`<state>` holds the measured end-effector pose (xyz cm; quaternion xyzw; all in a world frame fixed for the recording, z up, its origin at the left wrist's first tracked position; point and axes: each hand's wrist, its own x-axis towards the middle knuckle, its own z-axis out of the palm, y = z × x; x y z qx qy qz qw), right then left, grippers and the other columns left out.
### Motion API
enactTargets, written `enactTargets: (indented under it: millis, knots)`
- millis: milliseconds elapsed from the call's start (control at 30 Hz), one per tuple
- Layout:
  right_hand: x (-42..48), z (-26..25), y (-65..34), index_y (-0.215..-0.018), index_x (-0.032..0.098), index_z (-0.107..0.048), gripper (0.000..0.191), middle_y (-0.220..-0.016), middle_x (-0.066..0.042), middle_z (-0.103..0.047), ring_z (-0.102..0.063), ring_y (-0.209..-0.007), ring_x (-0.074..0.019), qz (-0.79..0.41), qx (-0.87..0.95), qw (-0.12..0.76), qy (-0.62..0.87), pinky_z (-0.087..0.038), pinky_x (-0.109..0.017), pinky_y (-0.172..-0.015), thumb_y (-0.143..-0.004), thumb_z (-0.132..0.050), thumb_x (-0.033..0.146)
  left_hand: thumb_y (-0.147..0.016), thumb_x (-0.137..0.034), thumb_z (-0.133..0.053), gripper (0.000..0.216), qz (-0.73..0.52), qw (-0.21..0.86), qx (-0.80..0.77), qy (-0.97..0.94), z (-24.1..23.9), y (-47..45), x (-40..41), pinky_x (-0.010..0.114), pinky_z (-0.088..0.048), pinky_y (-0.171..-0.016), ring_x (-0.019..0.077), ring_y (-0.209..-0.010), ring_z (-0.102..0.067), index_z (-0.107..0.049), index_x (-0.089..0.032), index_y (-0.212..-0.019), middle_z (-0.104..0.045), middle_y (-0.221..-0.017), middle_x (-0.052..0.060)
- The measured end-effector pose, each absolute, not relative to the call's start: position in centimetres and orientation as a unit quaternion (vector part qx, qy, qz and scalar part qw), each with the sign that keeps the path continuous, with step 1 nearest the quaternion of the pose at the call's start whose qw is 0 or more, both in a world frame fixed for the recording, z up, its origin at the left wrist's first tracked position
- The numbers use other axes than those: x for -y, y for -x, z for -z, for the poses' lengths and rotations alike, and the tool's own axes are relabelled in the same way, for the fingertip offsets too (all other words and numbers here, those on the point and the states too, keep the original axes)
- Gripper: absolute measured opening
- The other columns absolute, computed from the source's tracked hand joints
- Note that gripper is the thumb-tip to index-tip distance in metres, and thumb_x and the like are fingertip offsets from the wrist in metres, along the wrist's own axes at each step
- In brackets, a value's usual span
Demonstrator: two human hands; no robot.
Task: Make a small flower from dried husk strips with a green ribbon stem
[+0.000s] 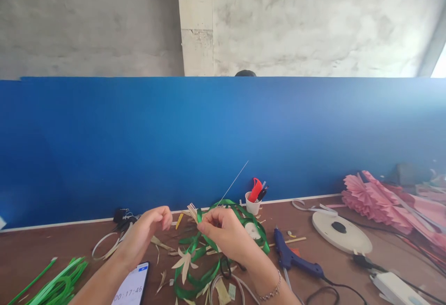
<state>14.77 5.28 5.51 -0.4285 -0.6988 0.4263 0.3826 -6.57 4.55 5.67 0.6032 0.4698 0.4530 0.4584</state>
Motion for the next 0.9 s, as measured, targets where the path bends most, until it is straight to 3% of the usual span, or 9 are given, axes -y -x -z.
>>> enactTargets:
  millis: [100, 267, 467, 567, 633, 700, 833, 900]
  knots:
    - [-5.3, -5.4, -14.9, -0.058, 0.018, -0.047, 0.027, -0.055, 0.006, -0.039, -0.031, -0.052, -0.0089, -0.435, 0.699, 0.381, 0.421, -0.024, -0.024, -0.049, -0.078, -0.058, 0.032, -0.083, -0.023, -0.031, 0.022, -0.434, 0.479, -0.441, -0.622, -5.9, 6.5, -4.2, 0.031, -0.03, -0.072, 0.0184, -0.07, -0.037, -0.039, -0.024, -0.062, -0.041, -0.067, -0.002]
    - [-5.2, -5.5, -14.9, -0.058, 0.018, -0.048, 0.029, -0.056, 0.005, -0.038, -0.031, -0.053, -0.0093, -0.443, 0.695, 0.383, 0.417, -0.024, -0.024, -0.05, -0.078, -0.06, 0.036, -0.091, -0.044, -0.037, 0.034, -0.41, 0.47, -0.427, -0.654, -5.9, 5.9, -3.6, 0.03, -0.029, -0.075, 0.0181, -0.075, -0.037, -0.045, -0.022, -0.066, -0.043, -0.073, -0.002]
    - [-5.4, -5.3, -14.8, -0.059, 0.019, -0.047, 0.031, -0.055, 0.006, -0.037, -0.029, -0.052, -0.0089, -0.463, 0.691, 0.383, 0.401, -0.021, -0.025, -0.049, -0.079, -0.059, 0.039, -0.09, -0.038, -0.037, 0.038, -0.45, 0.443, -0.454, -0.628, -5.1, 4.8, -3.8, 0.029, -0.028, -0.06, 0.0152, -0.056, -0.029, -0.03, -0.024, -0.055, -0.03, -0.055, -0.005]
    - [-5.5, -5.2, -14.7, -0.059, 0.019, -0.047, 0.032, -0.055, 0.006, -0.039, -0.029, -0.051, -0.0087, -0.467, 0.691, 0.383, 0.397, -0.022, -0.024, -0.049, -0.08, -0.06, 0.039, -0.084, -0.042, -0.051, 0.032, -0.459, 0.444, -0.463, -0.615, -5.1, 4.5, -3.8, 0.028, -0.035, -0.066, 0.0167, -0.064, -0.045, -0.051, -0.021, -0.06, -0.05, -0.061, -0.002]
    - [-5.5, -5.3, -14.6, -0.059, 0.018, -0.048, 0.032, -0.055, 0.006, -0.039, -0.03, -0.051, -0.0086, -0.464, 0.692, 0.383, 0.399, -0.022, -0.024, -0.049, -0.079, -0.06, 0.04, -0.075, -0.04, -0.064, 0.021, -0.459, 0.474, -0.461, -0.594, -5.4, 4.4, -3.6, 0.029, -0.039, -0.079, 0.0207, -0.085, -0.056, -0.066, -0.019, -0.079, -0.065, -0.083, 0.003]
    - [-5.4, -5.5, -14.5, -0.06, 0.018, -0.05, 0.03, -0.053, 0.006, -0.039, -0.029, -0.05, -0.0083, -0.459, 0.694, 0.38, 0.404, -0.021, -0.024, -0.048, -0.078, -0.061, 0.039, -0.069, -0.041, -0.071, 0.029, -0.434, 0.512, -0.462, -0.58, -5.7, 4.3, -3.3, 0.031, -0.04, -0.083, 0.0229, -0.092, -0.058, -0.071, -0.018, -0.088, -0.069, -0.092, 0.005]
    - [-5.3, -5.6, -14.3, -0.059, 0.017, -0.052, 0.025, -0.052, 0.007, -0.04, -0.029, -0.05, -0.008, -0.444, 0.703, 0.368, 0.415, -0.021, -0.023, -0.047, -0.077, -0.061, 0.033, -0.065, -0.044, -0.074, 0.026, -0.373, 0.544, -0.468, -0.588, -5.7, 4.0, -3.2, 0.029, -0.038, -0.066, 0.0178, -0.067, -0.053, -0.071, -0.018, -0.062, -0.062, -0.062, -0.001]
    - [-5.3, -5.6, -14.2, -0.06, 0.017, -0.053, 0.022, -0.053, 0.006, -0.041, -0.03, -0.051, -0.0081, -0.434, 0.71, 0.36, 0.421, -0.022, -0.023, -0.047, -0.077, -0.06, 0.029, -0.065, -0.04, -0.074, 0.024, -0.368, 0.558, -0.461, -0.584, -5.6, 3.9, -3.2, 0.028, -0.034, -0.061, 0.0147, -0.06, -0.046, -0.071, -0.018, -0.059, -0.059, -0.057, -0.002]
